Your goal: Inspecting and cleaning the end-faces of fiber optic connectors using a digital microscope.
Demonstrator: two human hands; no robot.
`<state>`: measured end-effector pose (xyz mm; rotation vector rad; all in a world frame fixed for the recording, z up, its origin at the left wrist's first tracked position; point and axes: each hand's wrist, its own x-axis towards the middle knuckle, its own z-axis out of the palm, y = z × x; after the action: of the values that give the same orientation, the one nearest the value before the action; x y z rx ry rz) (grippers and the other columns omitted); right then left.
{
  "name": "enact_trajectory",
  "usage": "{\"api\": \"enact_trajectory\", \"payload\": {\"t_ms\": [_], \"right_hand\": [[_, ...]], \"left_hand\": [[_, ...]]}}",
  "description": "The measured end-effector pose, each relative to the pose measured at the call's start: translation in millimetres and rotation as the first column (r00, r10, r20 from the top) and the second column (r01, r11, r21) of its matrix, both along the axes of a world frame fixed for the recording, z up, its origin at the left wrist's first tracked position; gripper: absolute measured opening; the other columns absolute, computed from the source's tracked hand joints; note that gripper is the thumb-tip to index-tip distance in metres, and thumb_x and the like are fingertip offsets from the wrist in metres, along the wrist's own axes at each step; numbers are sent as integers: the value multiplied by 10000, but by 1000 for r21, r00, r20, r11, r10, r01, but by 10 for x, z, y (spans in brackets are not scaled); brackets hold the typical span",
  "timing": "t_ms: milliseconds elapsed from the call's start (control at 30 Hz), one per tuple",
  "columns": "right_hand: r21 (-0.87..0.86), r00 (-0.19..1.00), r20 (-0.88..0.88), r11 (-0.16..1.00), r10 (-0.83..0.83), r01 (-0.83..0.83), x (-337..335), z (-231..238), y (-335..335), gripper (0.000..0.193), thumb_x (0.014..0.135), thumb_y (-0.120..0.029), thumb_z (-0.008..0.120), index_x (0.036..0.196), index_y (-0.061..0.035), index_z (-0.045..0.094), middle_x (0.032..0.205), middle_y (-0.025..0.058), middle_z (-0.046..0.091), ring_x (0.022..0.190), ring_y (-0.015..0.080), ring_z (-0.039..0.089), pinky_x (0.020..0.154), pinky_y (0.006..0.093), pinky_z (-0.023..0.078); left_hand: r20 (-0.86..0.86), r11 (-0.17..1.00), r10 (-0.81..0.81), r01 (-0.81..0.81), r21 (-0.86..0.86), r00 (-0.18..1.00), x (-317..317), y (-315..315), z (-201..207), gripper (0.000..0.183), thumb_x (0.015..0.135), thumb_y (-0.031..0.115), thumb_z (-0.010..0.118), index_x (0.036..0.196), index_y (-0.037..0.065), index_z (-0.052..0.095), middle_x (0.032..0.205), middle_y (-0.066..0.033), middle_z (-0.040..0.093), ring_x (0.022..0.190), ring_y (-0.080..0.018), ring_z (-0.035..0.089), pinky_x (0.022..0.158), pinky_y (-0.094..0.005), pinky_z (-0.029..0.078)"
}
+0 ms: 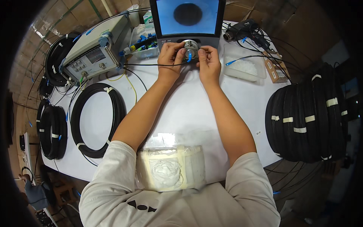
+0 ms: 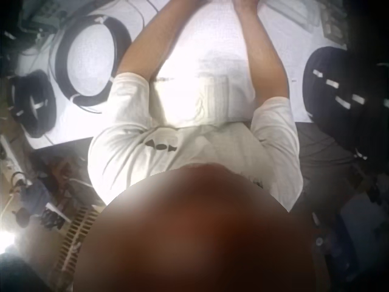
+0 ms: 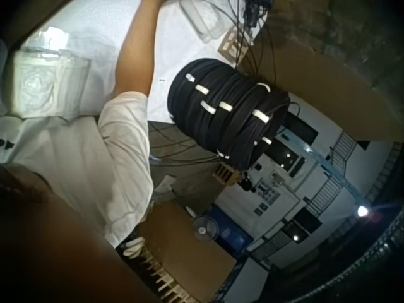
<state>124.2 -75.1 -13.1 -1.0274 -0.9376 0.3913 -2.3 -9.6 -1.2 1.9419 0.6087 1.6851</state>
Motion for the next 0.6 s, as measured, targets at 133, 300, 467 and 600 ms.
{"api": "enact_trajectory", "payload": {"t_ms": [133,300,467,600], "right_hand": [[-44,996,-4,995,84,-84,-6,42,-23,304,1057,-321,633,1181,-46,675,920,5,656,785,63,590,630,216,501],[-121,992,76,989,97,-88,52,64,-54,343,1070,-320,609,1260,-45,690,922,1,651,743,53,561,663,213,504],[-116,992,86,990,95,-85,37,49,-28,321,1069,-325,608,1227,-55,679,916,-1,654,731,56,566,654,215,503],[-51,992,39,992,116,-114,42,5,9,287,1060,-329,624,1175,-70,672,912,-7,661,742,61,582,639,218,499]], "left_hand": [[0,1000,17,-17,-11,1000,-12,-8,14,193,962,172,731,1096,35,740,1010,-108,647,866,-240,672,730,-326,548],[-2,998,25,-25,-65,1000,-25,-68,55,193,957,183,747,1065,23,741,979,-100,643,806,-210,661,697,-311,535],[27,998,21,-19,-54,999,-31,-79,50,178,960,170,743,1052,18,749,982,-97,652,798,-202,665,675,-310,534],[22,999,43,-43,4,999,-13,-54,38,179,964,165,737,1074,24,751,1003,-97,662,818,-211,673,685,-311,538]]}}
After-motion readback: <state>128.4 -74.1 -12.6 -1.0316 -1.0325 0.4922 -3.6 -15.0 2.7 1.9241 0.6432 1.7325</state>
